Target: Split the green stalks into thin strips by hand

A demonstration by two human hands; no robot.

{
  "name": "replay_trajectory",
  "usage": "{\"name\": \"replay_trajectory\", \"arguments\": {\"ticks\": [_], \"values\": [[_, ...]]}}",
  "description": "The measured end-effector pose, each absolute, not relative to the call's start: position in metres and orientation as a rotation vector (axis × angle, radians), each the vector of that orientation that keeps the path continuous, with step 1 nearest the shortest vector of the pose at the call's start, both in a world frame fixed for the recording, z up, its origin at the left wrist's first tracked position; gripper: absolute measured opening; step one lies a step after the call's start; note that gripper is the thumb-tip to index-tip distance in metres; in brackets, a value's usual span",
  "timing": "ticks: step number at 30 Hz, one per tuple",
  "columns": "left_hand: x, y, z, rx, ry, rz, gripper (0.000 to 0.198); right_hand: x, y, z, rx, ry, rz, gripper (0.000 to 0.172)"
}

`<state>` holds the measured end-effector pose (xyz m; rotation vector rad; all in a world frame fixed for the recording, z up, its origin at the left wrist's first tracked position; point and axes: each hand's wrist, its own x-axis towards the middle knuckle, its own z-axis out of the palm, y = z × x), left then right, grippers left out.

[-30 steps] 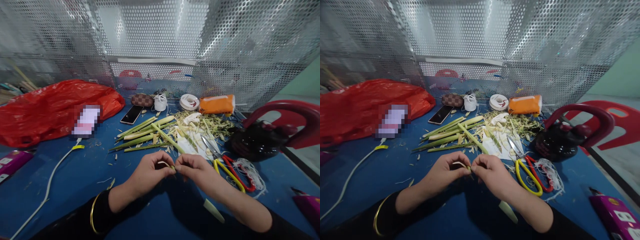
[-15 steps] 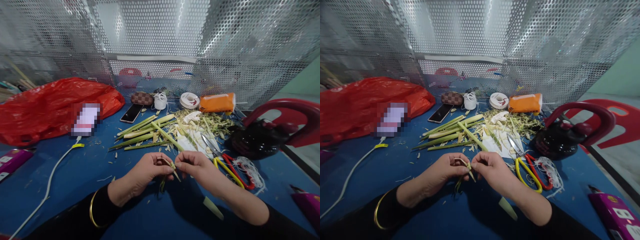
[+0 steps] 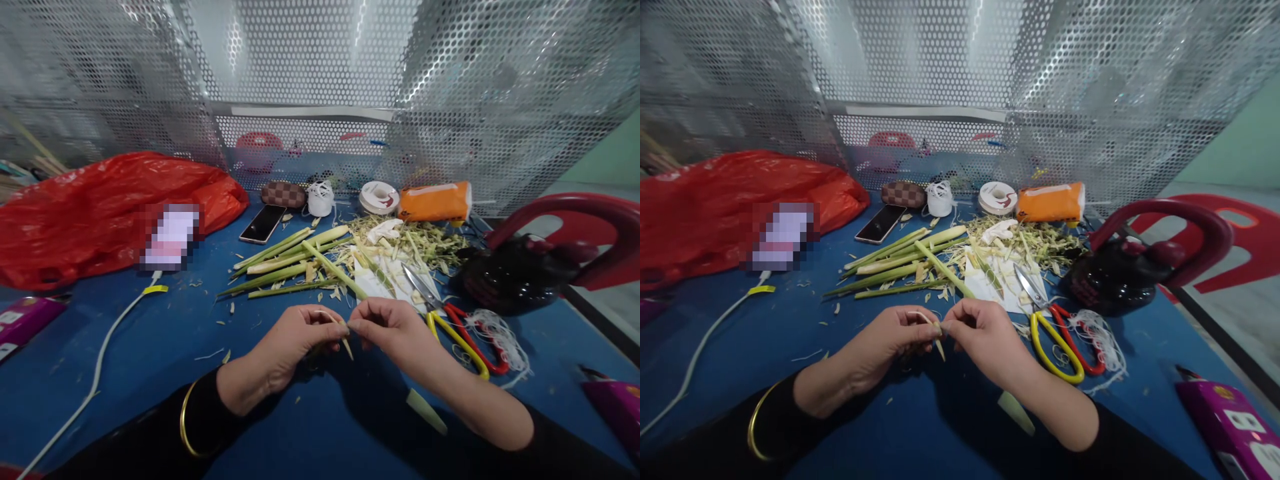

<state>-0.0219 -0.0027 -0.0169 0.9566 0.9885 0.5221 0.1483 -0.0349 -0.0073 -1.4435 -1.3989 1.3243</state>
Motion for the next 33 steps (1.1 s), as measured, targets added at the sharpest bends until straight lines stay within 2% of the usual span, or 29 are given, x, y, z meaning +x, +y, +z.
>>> {"name": "replay_trajectory", "arguments": {"ticks": [10,25,33], "values": [[-0.018,-0.006,-0.016,0.928,0.992,0.631,0.012,0.146,-0.037,-0.011,-1.507,-1.429,1.18,0.017],[-0.019,-0.007,-0.017,0.905,0.982,0.612,0.013,0.147,-0.036,-0.016,-1.45,-1.38,1.315,0.019],[-0.018,-0.008,-0.017,0.951,1.007,0.609,0.014,0.147,-0.036,-0.019,-1.553,-1.478,1.148,0.025]]}}
